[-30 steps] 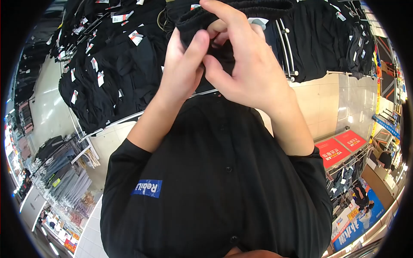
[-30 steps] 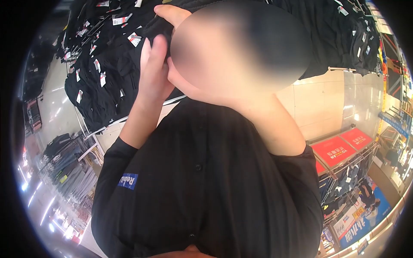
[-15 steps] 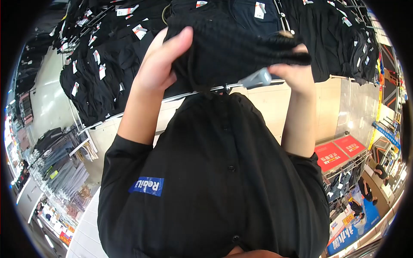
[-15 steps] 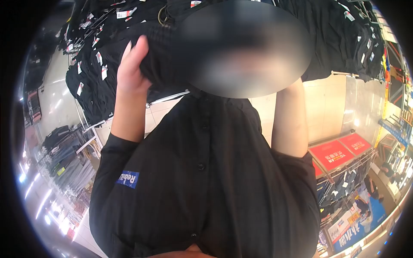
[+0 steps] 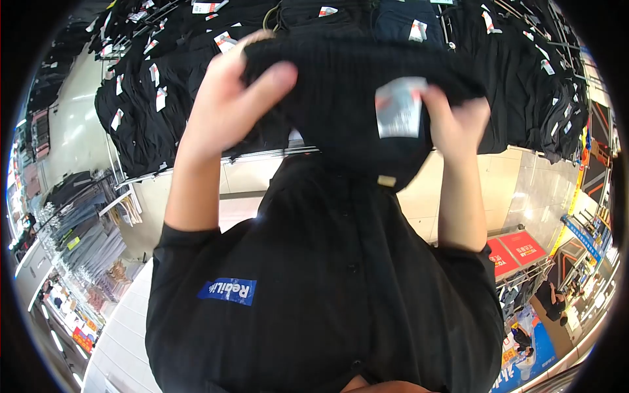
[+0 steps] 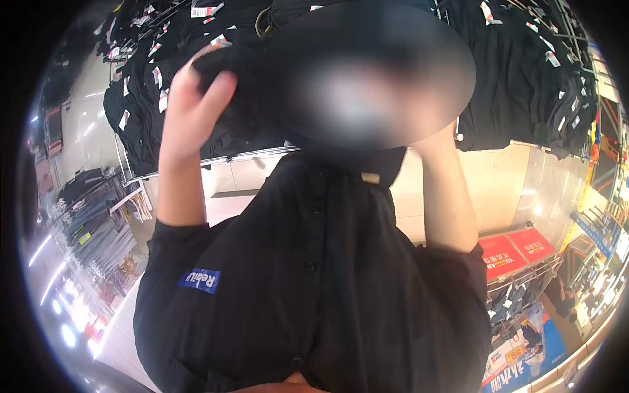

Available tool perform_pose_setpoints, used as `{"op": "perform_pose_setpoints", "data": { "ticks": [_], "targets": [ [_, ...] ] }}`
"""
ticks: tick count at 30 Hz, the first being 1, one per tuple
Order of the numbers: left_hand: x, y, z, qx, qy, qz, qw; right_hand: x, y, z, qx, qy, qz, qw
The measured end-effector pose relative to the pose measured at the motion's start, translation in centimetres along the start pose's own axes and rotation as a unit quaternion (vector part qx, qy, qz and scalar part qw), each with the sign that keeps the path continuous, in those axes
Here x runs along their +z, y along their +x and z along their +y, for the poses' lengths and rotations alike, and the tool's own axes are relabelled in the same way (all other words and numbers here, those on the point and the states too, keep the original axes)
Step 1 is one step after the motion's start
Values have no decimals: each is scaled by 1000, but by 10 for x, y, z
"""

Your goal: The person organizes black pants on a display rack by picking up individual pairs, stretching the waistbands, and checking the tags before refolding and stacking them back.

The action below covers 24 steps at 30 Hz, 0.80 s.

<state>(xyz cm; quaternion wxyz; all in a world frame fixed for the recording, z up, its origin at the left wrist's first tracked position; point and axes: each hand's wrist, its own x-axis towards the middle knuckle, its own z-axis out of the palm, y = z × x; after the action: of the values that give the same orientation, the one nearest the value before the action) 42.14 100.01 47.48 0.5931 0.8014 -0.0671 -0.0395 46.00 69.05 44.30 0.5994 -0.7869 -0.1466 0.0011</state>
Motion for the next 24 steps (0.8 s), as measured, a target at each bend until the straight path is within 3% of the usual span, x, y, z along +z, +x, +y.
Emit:
{"op": "perform_pose_setpoints", "data": {
  "ticks": [4,5,6,7,8,10,12,15,18,19,20,22,24],
  "targets": [
    [21,99,-98,25,-93,144,985,36,106,110,-97,-23,25,995],
    [28,121,-135,-27,-80,240,967,40,120,131,43,20,-26,999],
    [36,134,-174,-78,-66,333,937,44,137,196,-97,-188,6,977],
    [38,133,-212,-108,-19,303,947,44,140,262,-93,-280,8,955],
    [43,122,-246,-137,28,271,952,44,127,307,39,-272,-48,960],
    [91,81,-306,-222,-11,337,915,58,73,308,182,-254,-40,949],
    [129,23,-374,-337,8,249,908,67,16,315,251,-226,-51,940],
    [161,-36,-337,-398,141,213,881,73,-63,324,246,-306,-51,918],
    [174,-54,-324,-425,133,246,861,70,-95,297,388,-277,-85,875],
    [172,-58,-318,-327,207,239,891,67,-94,298,387,-277,-85,875],
    [171,-60,-312,-223,277,227,907,61,-92,300,394,-285,-141,862],
    [166,-53,-290,-48,283,144,947,56,-91,300,399,-294,-197,846],
    [169,-49,-288,40,302,24,952,56,-90,296,389,-321,-182,844]
  ]
}}
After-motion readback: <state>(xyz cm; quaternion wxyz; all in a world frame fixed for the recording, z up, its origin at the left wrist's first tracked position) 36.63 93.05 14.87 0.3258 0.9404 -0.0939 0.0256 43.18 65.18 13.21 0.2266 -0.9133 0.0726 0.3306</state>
